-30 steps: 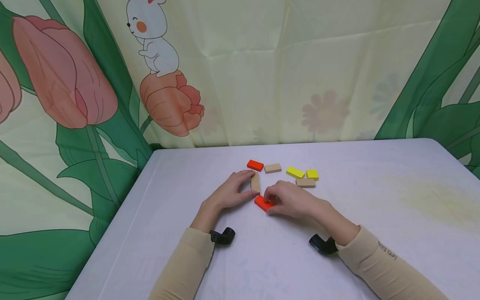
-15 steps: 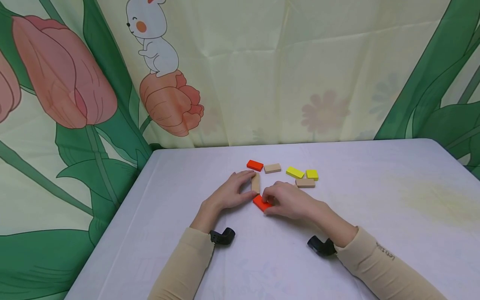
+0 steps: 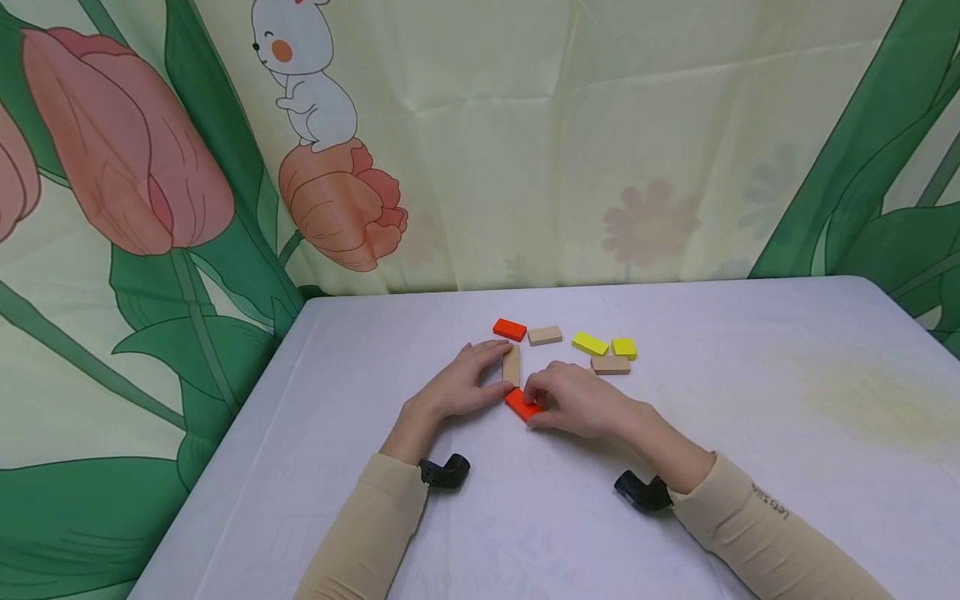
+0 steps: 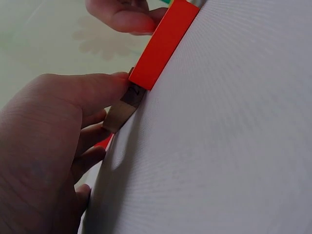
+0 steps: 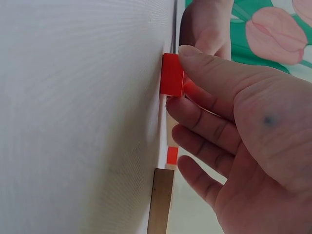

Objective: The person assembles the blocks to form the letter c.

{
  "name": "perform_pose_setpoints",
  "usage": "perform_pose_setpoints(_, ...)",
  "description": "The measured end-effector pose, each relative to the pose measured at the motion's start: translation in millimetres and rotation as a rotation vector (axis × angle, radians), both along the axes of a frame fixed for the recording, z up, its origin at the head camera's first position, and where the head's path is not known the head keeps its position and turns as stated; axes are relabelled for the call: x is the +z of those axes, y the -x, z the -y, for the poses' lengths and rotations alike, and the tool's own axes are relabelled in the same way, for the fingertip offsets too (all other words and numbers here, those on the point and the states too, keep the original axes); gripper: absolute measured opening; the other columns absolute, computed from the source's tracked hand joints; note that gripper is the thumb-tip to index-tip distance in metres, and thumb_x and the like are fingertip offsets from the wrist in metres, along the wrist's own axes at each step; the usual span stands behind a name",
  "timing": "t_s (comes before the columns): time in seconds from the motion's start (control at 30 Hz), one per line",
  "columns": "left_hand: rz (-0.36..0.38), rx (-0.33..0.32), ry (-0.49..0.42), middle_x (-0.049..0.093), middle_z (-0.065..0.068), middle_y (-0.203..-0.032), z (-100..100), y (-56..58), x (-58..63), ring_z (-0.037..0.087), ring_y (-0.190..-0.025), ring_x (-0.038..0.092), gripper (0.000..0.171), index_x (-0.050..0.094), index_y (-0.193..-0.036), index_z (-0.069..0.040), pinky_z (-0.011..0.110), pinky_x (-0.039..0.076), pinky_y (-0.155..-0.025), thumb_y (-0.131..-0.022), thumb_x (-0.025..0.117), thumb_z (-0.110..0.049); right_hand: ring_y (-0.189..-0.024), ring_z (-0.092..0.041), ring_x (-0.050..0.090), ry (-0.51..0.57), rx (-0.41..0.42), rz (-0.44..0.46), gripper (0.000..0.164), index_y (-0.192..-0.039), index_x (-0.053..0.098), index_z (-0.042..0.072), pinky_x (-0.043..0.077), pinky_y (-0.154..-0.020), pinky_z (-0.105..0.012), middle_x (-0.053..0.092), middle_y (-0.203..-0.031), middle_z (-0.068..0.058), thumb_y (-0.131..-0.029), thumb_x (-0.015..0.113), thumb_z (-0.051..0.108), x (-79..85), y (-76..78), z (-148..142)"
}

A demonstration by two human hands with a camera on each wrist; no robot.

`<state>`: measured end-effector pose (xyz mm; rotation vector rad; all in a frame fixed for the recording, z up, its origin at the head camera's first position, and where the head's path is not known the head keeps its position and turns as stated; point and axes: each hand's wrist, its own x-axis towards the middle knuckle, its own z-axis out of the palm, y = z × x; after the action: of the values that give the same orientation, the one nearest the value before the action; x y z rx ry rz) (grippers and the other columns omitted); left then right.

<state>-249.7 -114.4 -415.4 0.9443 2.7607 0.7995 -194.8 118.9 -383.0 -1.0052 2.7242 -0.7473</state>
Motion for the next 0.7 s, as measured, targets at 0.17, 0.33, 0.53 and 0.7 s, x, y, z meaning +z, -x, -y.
perform_pose_setpoints(0.17,0.008,0.011,0.007,0.041,0.005,-0.157,-0.5,0.4,-0.1,0.018,-0.147,0.031,0.066,0.043,-0.154,-0.011,0.041,0.01,-0.123,-0.097,0.063,-0.038,-0.087,-0.013,0.053,0.006,0.007,-0.008,0.019,-0.101,0.072,0.017,0.049,-0.076,-0.03,0.059,-0.087,0.01,-0.086,0.082,0.023,0.5,-0.7,0.7)
perform_pose_setpoints(0.33,0.016,0.019,0.014,0.041,0.004,-0.158,-0.8,0.7,-0.2,0.017,-0.147,0.03,0.067,0.043,-0.154,-0.012,0.04,0.01,-0.123,-0.097,0.063,-0.039,-0.086,-0.013,0.053,0.009,0.007,-0.009,0.019,-0.101,0.072,0.017,0.05,-0.075,-0.03,0.059,-0.086,0.009,-0.086,0.082,0.023,0.6,-1.5,1.7)
perform_pose_setpoints(0.53,0.015,0.013,0.002,0.042,0.004,-0.157,-0.1,-0.1,-0.2,0.017,-0.147,0.031,0.066,0.044,-0.154,-0.012,0.04,0.01,-0.123,-0.097,0.064,-0.037,-0.087,-0.013,0.052,0.004,-0.003,-0.006,0.019,-0.1,0.072,0.017,0.05,-0.076,-0.03,0.059,-0.086,0.009,-0.086,0.082,0.023,-0.1,-1.3,2.9)
perform_pose_setpoints(0.7,0.012,0.009,-0.013,0.042,0.005,-0.157,0.1,-0.9,0.6,0.019,-0.147,0.031,0.065,0.044,-0.153,-0.011,0.041,0.011,-0.123,-0.096,0.064,-0.036,-0.086,-0.013,0.052,0.003,0.001,-0.014,0.018,-0.099,0.071,0.017,0.049,-0.075,-0.03,0.058,-0.085,0.009,-0.086,0.082,0.023,0.3,-1.5,3.3)
